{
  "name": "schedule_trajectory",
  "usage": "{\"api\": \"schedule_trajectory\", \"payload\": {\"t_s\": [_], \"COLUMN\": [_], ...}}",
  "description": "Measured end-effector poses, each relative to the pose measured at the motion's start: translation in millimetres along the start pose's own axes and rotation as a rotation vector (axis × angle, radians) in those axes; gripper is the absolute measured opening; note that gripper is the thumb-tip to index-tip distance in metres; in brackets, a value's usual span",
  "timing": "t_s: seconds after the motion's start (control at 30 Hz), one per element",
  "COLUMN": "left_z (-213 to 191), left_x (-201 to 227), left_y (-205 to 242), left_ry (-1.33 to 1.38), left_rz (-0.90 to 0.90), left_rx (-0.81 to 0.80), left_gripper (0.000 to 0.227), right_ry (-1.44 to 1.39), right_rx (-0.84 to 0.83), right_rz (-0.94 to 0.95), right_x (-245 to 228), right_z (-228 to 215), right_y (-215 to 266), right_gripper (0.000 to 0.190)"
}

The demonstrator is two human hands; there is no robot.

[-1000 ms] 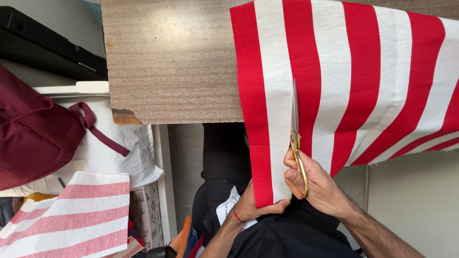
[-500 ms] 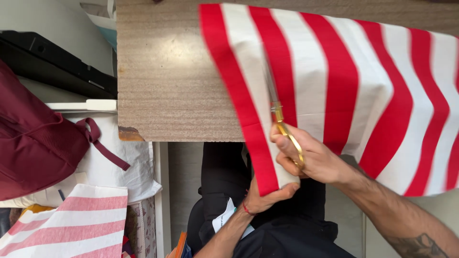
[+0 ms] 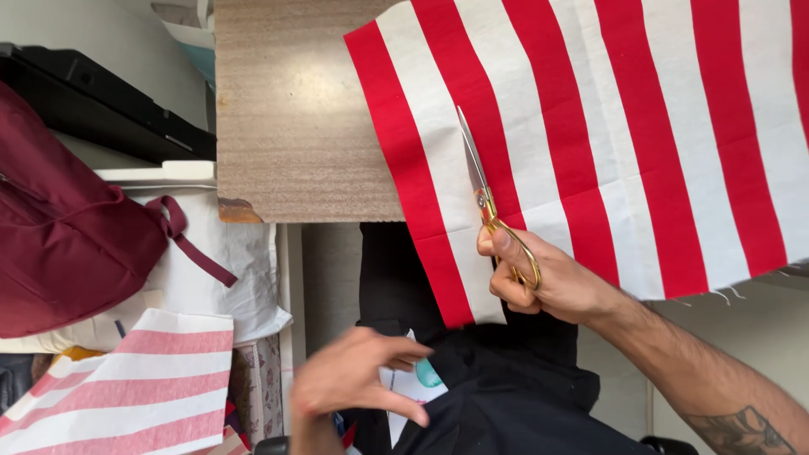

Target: Cutting strips of red and white striped fabric using a pair of large scissors on a desk surface.

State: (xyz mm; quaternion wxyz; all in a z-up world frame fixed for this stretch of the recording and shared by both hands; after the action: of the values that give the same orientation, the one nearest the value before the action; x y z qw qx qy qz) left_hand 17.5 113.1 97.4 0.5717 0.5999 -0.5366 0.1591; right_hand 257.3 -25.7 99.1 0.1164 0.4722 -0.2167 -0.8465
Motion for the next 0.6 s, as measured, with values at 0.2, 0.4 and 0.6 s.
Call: {"api": "schedule_trajectory", "payload": {"t_s": [0.2, 0.4, 0.6], "left_z": [-49, -22, -5], "left_x": [81, 74, 64], "left_y": [10, -74, -110], "left_ry": [-0.355, -0.656, -0.740], "left_rz": [0.412, 0.540, 0.429], "left_rx": [0.912, 1.179, 1.257], "left_gripper": [0.030, 0.043, 0.057], "right_ry": [-0.303, -0.230, -0.154], "right_rx": [-0.068, 0.048, 0.061], "right_rz": [0.188, 0.129, 0.194], "right_x": [-2, -5, -3], "right_z": [6, 6, 3], "right_y": [4, 16, 24], "right_gripper": [0.059, 0.065, 0.067]}}
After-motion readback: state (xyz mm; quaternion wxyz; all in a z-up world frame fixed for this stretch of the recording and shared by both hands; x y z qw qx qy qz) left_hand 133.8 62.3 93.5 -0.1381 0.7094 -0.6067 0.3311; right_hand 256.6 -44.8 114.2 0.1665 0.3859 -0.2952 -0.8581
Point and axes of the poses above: each hand's wrist, its own y-axis away from the middle knuckle, its own z-axis out of the palm, x = y × z, the point moved 5 cm from there along -y, towards the middle knuckle
